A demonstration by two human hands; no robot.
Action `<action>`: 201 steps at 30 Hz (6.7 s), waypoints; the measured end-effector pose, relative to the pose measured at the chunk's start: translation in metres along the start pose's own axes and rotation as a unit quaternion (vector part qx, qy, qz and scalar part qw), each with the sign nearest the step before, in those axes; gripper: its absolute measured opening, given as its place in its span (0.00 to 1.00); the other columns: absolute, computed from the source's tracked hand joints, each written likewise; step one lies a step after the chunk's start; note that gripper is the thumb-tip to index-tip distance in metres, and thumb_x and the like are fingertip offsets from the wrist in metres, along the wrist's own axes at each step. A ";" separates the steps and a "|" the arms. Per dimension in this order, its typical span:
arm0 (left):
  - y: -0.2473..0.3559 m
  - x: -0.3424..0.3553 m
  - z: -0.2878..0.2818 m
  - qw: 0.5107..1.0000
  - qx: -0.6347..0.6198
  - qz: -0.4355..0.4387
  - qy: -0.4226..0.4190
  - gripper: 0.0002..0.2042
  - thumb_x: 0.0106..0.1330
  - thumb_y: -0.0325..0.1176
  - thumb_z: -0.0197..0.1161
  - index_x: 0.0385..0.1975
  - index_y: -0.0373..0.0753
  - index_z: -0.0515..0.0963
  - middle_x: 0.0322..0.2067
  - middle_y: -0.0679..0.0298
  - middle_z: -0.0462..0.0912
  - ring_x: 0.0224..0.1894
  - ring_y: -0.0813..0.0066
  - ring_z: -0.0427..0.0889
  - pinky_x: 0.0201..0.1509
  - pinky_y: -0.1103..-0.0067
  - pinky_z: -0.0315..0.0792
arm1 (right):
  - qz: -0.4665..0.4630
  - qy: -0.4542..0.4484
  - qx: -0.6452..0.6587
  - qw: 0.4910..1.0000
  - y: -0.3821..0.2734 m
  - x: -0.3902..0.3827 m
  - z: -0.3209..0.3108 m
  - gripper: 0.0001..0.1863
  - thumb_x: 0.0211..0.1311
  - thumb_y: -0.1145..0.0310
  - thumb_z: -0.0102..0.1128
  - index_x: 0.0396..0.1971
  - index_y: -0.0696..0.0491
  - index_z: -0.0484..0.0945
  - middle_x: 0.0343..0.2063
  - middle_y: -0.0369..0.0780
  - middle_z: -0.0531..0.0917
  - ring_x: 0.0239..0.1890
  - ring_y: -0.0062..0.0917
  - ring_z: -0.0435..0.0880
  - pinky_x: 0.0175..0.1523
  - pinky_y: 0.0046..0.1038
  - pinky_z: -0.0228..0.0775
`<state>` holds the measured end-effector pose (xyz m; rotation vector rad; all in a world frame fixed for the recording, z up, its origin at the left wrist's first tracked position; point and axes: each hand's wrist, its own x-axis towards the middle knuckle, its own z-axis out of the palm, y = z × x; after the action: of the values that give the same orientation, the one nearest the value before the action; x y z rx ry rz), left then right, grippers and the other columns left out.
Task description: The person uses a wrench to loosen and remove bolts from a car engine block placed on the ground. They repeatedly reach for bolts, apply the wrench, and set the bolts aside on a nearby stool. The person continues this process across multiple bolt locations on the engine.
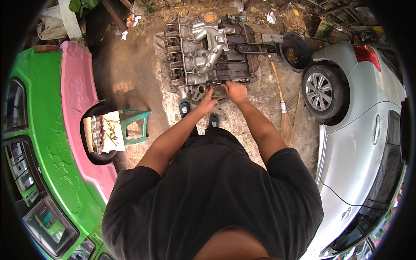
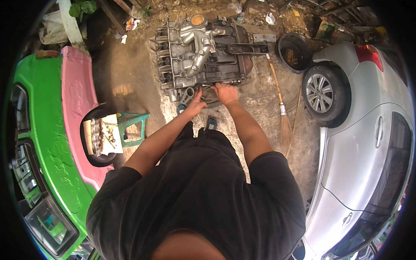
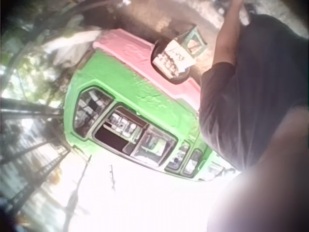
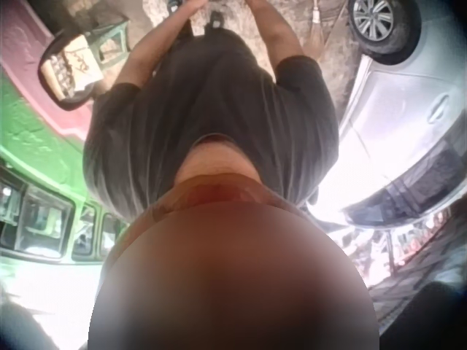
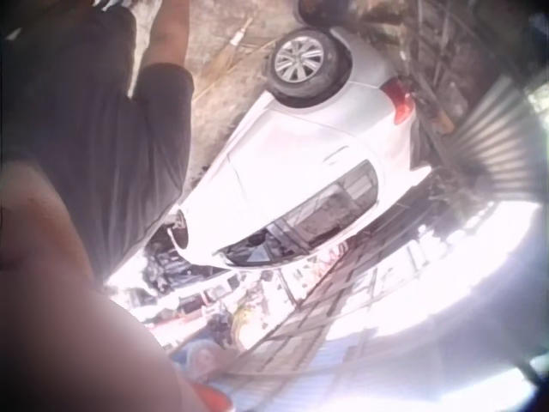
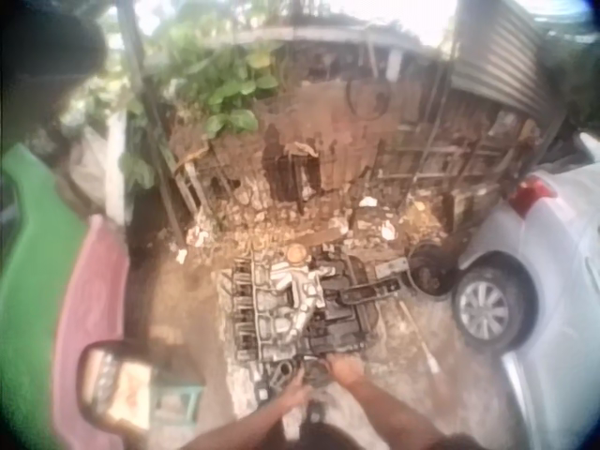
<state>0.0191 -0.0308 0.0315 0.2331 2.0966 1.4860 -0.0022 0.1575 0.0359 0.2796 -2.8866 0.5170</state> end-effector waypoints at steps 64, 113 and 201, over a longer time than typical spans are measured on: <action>-0.107 -0.146 -0.161 0.974 0.069 -0.046 0.212 0.31 0.58 0.27 0.54 0.65 0.35 0.59 0.62 0.51 0.67 0.65 0.57 0.65 0.66 0.70 0.60 | 0.484 0.004 0.794 0.368 -0.165 -0.027 0.133 0.13 0.71 0.60 0.35 0.28 0.49 0.63 0.23 0.36 0.71 0.25 0.26 0.69 0.37 0.35 0.66; -0.052 -0.077 -0.109 0.986 0.164 0.022 0.023 0.22 0.60 0.32 0.56 0.56 0.36 0.71 0.55 0.49 0.74 0.59 0.54 0.71 0.63 0.70 0.63 | 0.002 -0.088 -0.032 0.996 -0.037 0.010 -0.018 0.14 0.63 0.55 0.53 0.31 0.51 0.77 0.25 0.43 0.83 0.30 0.38 0.84 0.36 0.39 0.73; -0.465 -0.541 -0.346 0.724 -0.163 -0.241 0.625 0.25 0.59 0.26 0.53 0.60 0.42 0.68 0.59 0.54 0.70 0.61 0.57 0.69 0.62 0.67 0.66 | -0.002 -0.470 -0.016 0.883 -0.803 0.003 0.500 0.24 0.47 0.49 0.68 0.32 0.58 0.83 0.34 0.50 0.84 0.44 0.40 0.83 0.47 0.34 0.75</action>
<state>0.3655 -0.7260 -0.1300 -1.7853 2.3121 1.7822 0.0917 -0.7621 -0.1645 0.6945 -3.8167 0.3928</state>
